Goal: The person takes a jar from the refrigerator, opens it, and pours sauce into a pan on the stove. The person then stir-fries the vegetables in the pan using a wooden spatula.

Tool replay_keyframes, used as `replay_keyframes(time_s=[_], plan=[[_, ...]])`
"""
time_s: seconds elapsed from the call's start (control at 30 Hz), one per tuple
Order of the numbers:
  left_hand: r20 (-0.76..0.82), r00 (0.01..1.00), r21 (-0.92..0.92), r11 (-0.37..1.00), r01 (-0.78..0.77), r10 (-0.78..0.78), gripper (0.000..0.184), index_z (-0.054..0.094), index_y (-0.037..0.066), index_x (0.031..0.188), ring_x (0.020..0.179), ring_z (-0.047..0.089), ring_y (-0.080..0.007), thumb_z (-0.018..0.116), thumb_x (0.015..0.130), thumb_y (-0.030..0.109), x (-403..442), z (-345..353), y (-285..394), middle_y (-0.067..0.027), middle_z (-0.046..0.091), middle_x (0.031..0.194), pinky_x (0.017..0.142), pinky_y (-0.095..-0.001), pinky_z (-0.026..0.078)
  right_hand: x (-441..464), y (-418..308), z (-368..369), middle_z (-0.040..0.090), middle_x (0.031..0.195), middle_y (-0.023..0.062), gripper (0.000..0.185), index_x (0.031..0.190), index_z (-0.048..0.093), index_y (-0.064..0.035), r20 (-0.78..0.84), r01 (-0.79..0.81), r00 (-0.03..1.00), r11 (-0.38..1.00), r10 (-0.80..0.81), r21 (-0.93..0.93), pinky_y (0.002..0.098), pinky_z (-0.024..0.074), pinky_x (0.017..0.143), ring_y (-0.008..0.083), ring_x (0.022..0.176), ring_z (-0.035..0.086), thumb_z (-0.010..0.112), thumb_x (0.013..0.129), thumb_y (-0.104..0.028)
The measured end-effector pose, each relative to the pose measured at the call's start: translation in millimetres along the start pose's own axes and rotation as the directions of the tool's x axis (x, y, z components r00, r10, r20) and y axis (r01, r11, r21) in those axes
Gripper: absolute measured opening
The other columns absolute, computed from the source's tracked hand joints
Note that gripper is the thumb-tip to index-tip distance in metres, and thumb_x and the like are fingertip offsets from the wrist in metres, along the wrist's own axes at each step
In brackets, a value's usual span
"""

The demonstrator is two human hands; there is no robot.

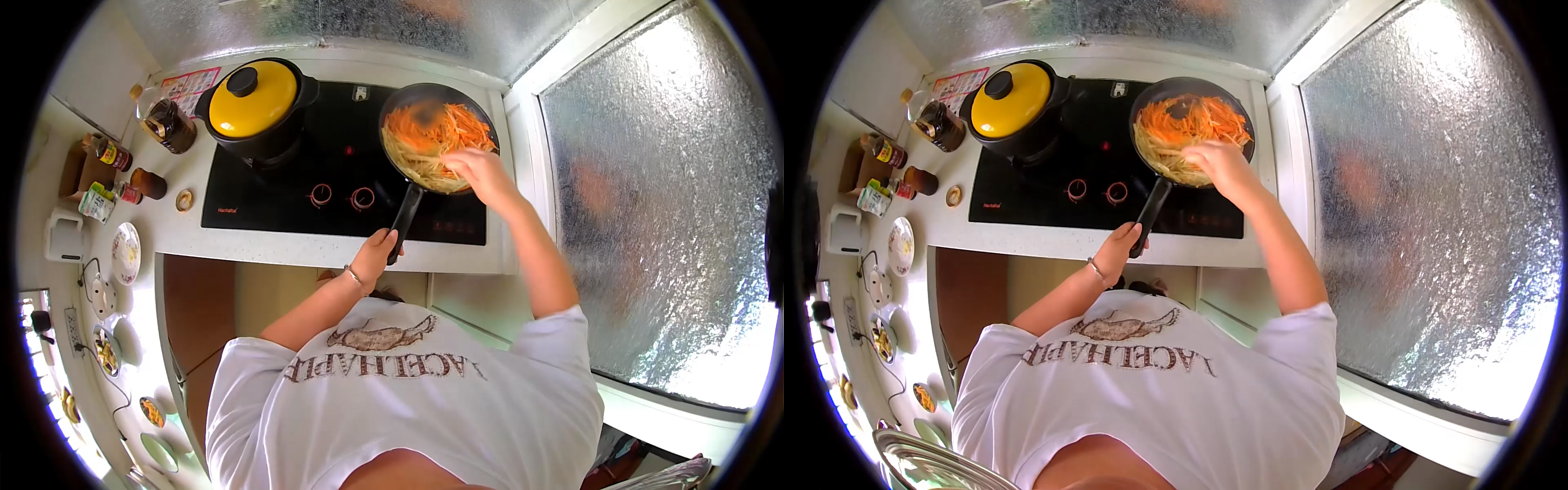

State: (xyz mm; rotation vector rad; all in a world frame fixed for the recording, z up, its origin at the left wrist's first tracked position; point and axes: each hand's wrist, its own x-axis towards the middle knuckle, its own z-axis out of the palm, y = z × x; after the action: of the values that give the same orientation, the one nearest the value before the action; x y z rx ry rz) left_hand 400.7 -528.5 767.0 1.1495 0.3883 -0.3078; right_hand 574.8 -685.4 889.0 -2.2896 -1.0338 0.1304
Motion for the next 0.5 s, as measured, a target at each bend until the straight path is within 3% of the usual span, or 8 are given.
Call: replay_keyframes(time_s=[0.07,0.17,0.27,0.4,0.43,0.5], plan=[[0.013,1.000,0.015,1.000,-0.004,0.003,0.027,0.053,0.006,0.080,0.063,0.041,-0.0074,0.041,0.094,0.026,0,-1,0,0.0007,0.050,0.069,0.060,-0.0221,0.034,9,22,13,0.063,0.094,0.0142,0.016,0.094,0.063,-0.0029,-0.075,-0.013,0.997,0.994,0.005,-0.109,0.0345,0.0469,0.075,0.0287,0.083,0.060,0.055,0.084,-0.013],[0.003,1.000,0.005,1.000,-0.002,0.002,0.027,0.053,0.006,0.080,0.062,0.041,-0.0074,0.041,0.094,0.026,1,-1,-2,0.0006,0.050,0.068,0.060,-0.0222,0.034,14,42,3,0.063,0.097,0.0138,0.018,0.099,0.063,-0.0031,-0.273,-0.175,0.948,0.984,0.162,-0.022,0.0314,0.0466,0.077,0.0260,0.087,0.060,0.056,0.084,-0.011],[0.007,1.000,0.002,1.000,-0.007,0.007,0.027,0.053,0.006,0.080,0.062,0.041,-0.0076,0.041,0.094,0.026,3,0,0,0.0005,0.050,0.068,0.060,-0.0224,0.034,26,43,9,0.062,0.096,0.0147,0.019,0.097,0.063,-0.0028,-0.377,-0.088,0.925,0.993,0.053,-0.078,0.0340,0.0463,0.076,0.0295,0.089,0.059,0.058,0.082,-0.012],[0.036,0.999,0.027,0.999,-0.018,0.017,0.028,0.053,0.005,0.082,0.062,0.041,-0.0081,0.041,0.094,0.027,5,-4,-7,0.0000,0.051,0.068,0.060,-0.0225,0.034,27,64,45,0.063,0.094,0.0151,0.018,0.096,0.063,-0.0016,-0.252,0.064,0.964,0.994,-0.086,-0.093,0.0350,0.0462,0.077,0.0308,0.089,0.059,0.059,0.081,-0.011],[0.035,0.999,0.028,0.999,-0.021,0.020,0.028,0.053,0.005,0.082,0.062,0.041,-0.0081,0.041,0.094,0.027,5,-3,-5,0.0000,0.051,0.068,0.060,-0.0225,0.034,23,59,38,0.063,0.094,0.0151,0.018,0.096,0.063,-0.0016,-0.254,0.068,0.963,0.993,-0.089,-0.093,0.0350,0.0462,0.077,0.0308,0.089,0.059,0.059,0.081,-0.011],[0.024,1.000,-0.007,1.000,-0.009,0.009,0.028,0.052,0.005,0.082,0.062,0.041,-0.0085,0.040,0.094,0.027,2,-1,-2,-0.0003,0.051,0.068,0.060,-0.0226,0.034,11,33,12,0.063,0.092,0.0153,0.018,0.096,0.063,-0.0013,-0.093,-0.022,0.996,0.997,0.015,-0.069,0.0357,0.0463,0.076,0.0308,0.086,0.059,0.058,0.082,-0.011]])
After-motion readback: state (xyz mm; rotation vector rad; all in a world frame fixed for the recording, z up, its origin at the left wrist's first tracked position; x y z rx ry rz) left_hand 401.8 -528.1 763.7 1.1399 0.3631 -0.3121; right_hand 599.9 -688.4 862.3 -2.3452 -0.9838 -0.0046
